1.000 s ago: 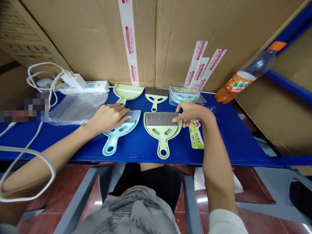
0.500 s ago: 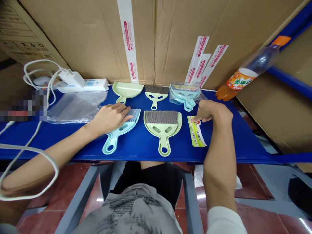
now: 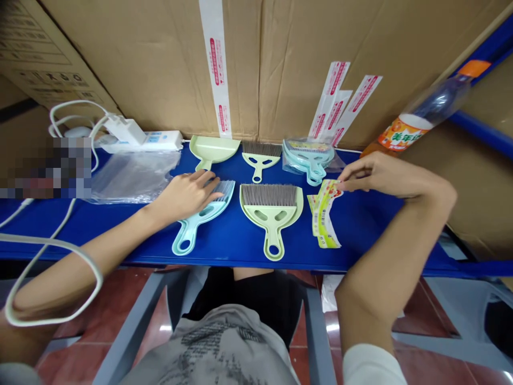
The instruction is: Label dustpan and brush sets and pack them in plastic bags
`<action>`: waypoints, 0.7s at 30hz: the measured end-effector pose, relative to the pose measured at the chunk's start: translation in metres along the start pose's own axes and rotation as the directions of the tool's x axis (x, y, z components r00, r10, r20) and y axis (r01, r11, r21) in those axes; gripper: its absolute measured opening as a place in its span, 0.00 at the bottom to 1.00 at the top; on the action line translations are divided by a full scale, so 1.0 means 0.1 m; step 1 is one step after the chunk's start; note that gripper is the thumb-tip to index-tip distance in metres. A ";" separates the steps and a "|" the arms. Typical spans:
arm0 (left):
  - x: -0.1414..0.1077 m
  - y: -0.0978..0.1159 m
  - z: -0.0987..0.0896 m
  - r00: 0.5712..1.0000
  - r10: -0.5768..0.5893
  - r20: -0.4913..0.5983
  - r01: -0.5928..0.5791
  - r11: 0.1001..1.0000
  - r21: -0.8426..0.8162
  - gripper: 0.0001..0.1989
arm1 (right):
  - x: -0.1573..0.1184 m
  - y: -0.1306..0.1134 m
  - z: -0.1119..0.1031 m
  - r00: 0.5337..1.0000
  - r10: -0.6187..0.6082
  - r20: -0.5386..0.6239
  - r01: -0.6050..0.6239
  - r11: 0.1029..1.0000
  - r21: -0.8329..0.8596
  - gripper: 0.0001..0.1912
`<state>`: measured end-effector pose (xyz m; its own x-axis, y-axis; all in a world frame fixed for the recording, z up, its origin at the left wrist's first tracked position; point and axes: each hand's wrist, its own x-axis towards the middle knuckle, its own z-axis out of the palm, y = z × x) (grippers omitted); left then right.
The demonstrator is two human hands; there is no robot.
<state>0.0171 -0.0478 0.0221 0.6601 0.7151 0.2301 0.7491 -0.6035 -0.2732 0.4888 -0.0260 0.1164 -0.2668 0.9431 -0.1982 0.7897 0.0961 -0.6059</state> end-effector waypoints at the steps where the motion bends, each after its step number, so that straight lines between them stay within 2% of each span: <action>1: 0.00 -0.01 0.01 1.000 0.005 -0.006 -0.005 1.000 -0.014 0.21 | -0.06 -0.06 0.00 0.999 -0.033 -0.043 0.033 0.999 0.000 0.17; 3: -0.01 -0.03 0.04 0.999 0.023 -0.027 -0.025 0.998 -0.065 0.22 | -0.13 -0.25 0.09 0.976 -0.104 -0.192 0.120 0.990 0.074 0.19; 4: -0.01 -0.03 0.05 0.998 0.027 -0.054 -0.033 0.993 -0.111 0.22 | -0.13 -0.36 0.17 0.940 -0.148 -0.306 0.207 0.964 0.169 0.20; 6: -0.01 -0.03 0.06 0.989 0.003 -0.151 -0.041 0.966 -0.254 0.22 | -0.06 -0.61 0.40 0.888 -0.191 -0.419 0.356 0.861 0.362 0.21; 9: -0.02 -0.03 0.05 0.947 -0.101 -0.305 -0.070 0.862 -0.502 0.22 | 0.14 -0.96 0.80 0.882 -0.277 -0.381 0.458 0.693 0.557 0.29; 11: -0.02 -0.07 0.04 0.922 -0.136 -0.361 -0.093 0.830 -0.550 0.24 | 0.25 -1.12 1.02 0.899 -0.298 -0.321 0.437 0.657 0.614 0.36; 12: -0.02 -0.10 0.03 0.918 -0.137 -0.372 -0.088 0.844 -0.529 0.25 | 0.30 -1.17 1.10 0.904 -0.299 -0.306 0.428 0.653 0.625 0.38; 14: -0.03 -0.18 0.04 0.940 -0.100 -0.327 -0.053 0.903 -0.427 0.22 | 0.36 -1.20 1.21 0.906 -0.299 -0.300 0.424 0.646 0.635 0.40; 16: -0.03 -0.26 0.04 0.980 -0.044 -0.195 -0.015 0.956 -0.294 0.18 | 0.39 -1.18 1.26 0.896 -0.303 -0.324 0.443 0.627 0.640 0.41; 18: -0.03 -0.29 0.03 0.998 -0.002 -0.063 -0.009 0.985 -0.174 0.18 | 0.43 -1.14 1.28 0.887 -0.293 -0.356 0.460 0.613 0.642 0.40; 21: -0.02 -0.20 0.00 1.000 -0.016 0.011 0.016 0.997 -0.070 0.21 | 0.51 -1.07 1.31 0.867 -0.271 -0.419 0.492 0.602 0.629 0.25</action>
<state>0.0003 -0.0373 0.0276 0.6476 0.7284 0.2236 0.7619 -0.6149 -0.2035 0.3183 -0.0299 0.0703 -0.2142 0.9245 0.3151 -0.0034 0.3219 -0.9468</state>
